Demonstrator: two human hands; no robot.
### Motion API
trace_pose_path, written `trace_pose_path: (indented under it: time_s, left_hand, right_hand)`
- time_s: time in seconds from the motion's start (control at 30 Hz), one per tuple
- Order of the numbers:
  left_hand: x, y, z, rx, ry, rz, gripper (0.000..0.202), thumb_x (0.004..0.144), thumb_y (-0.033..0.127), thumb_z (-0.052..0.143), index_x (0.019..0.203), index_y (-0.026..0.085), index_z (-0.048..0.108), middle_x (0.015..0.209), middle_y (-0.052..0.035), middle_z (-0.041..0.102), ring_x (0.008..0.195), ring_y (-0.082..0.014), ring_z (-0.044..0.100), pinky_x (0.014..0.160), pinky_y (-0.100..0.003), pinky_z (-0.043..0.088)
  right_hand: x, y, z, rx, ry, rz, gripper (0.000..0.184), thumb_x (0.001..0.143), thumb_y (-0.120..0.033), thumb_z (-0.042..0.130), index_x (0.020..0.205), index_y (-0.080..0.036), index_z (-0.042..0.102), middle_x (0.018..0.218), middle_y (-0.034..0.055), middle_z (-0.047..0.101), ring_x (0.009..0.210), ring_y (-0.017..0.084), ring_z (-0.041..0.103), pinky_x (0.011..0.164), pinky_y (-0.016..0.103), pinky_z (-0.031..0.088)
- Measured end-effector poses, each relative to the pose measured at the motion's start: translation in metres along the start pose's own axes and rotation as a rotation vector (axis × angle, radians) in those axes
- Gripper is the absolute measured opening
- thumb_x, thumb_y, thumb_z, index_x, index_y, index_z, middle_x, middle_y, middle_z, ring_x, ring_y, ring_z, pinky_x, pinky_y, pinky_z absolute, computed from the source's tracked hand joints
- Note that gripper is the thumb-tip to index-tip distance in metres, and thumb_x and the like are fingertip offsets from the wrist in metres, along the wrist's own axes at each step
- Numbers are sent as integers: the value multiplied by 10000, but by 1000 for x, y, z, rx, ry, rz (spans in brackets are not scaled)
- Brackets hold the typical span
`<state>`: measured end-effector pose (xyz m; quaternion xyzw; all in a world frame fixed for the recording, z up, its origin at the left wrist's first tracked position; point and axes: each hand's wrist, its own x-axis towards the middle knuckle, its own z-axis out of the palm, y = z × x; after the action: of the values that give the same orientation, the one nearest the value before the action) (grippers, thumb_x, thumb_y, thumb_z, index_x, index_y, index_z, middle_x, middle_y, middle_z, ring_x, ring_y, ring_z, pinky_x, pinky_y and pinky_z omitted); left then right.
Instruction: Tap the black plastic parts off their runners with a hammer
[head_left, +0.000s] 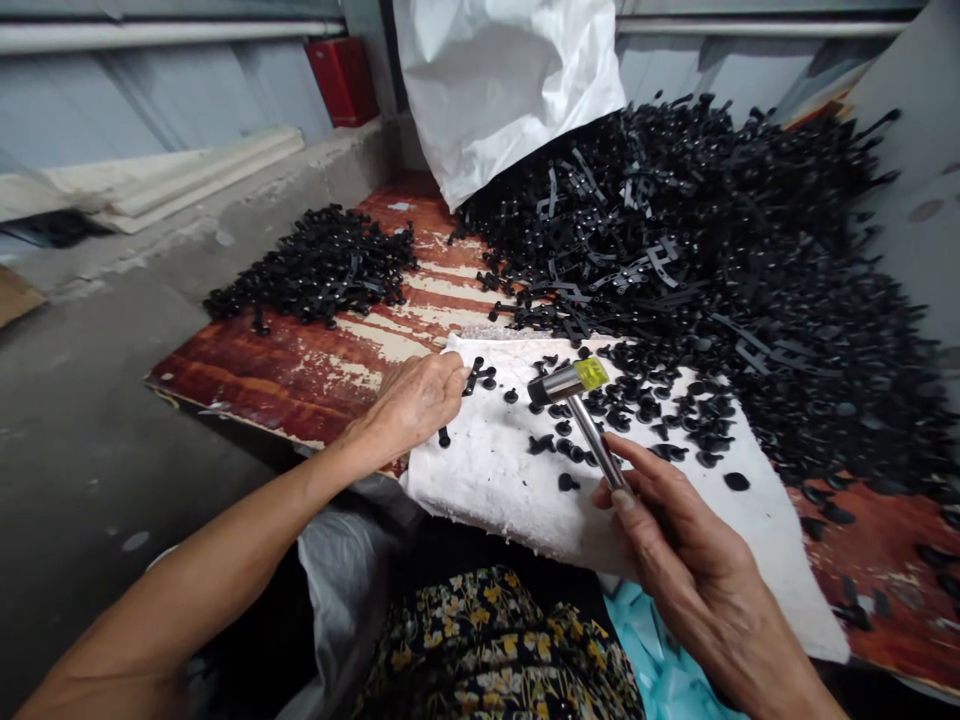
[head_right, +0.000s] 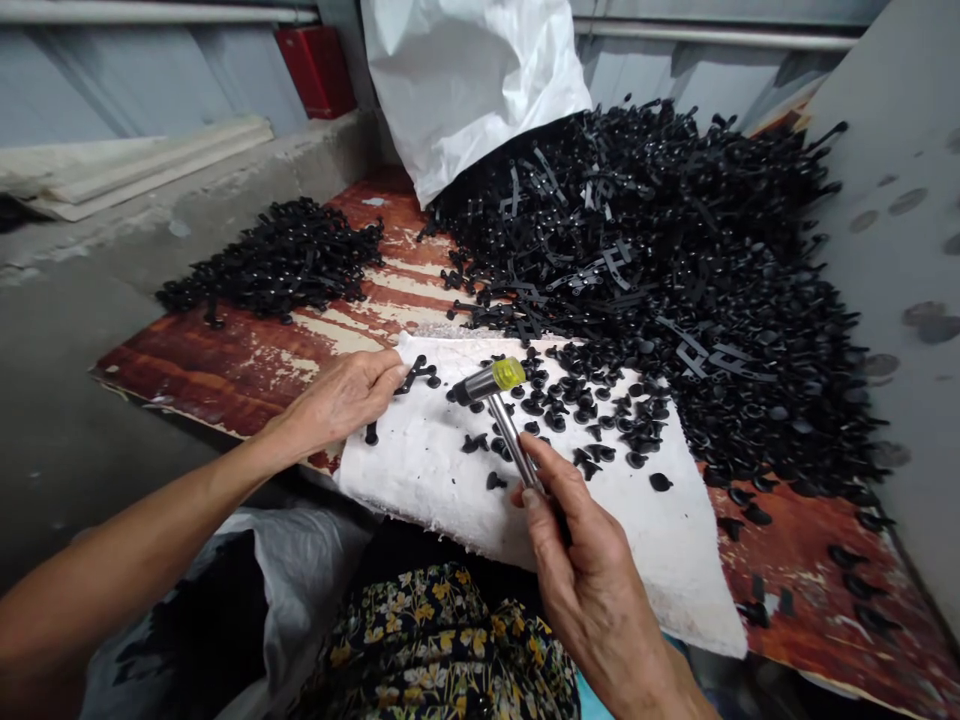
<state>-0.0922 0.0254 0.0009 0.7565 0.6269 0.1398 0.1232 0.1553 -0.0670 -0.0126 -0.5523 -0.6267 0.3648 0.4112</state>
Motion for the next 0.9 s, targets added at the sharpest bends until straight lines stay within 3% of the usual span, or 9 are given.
trace_pose_path:
  time_s: [0.27, 0.9]
  left_hand:
    - [-2, 2, 1, -73, 12, 3, 309, 902, 257, 382, 610, 226, 283, 551, 41, 312, 514, -129, 341, 563, -291, 199]
    - [-1, -2, 4, -74, 11, 10, 296, 894, 291, 370, 615, 220, 303, 547, 37, 330, 510, -124, 339, 562, -290, 185]
  right_hand:
    - [1, 3, 0, -33, -22, 3, 366, 913, -317, 524, 1269, -251, 578, 963, 92, 706, 741, 193, 684, 543, 289, 545]
    - [-1, 9, -2, -65, -36, -43, 369, 947, -258, 479, 1312, -220, 518, 1164, 137, 676, 832, 188, 712, 758, 364, 588]
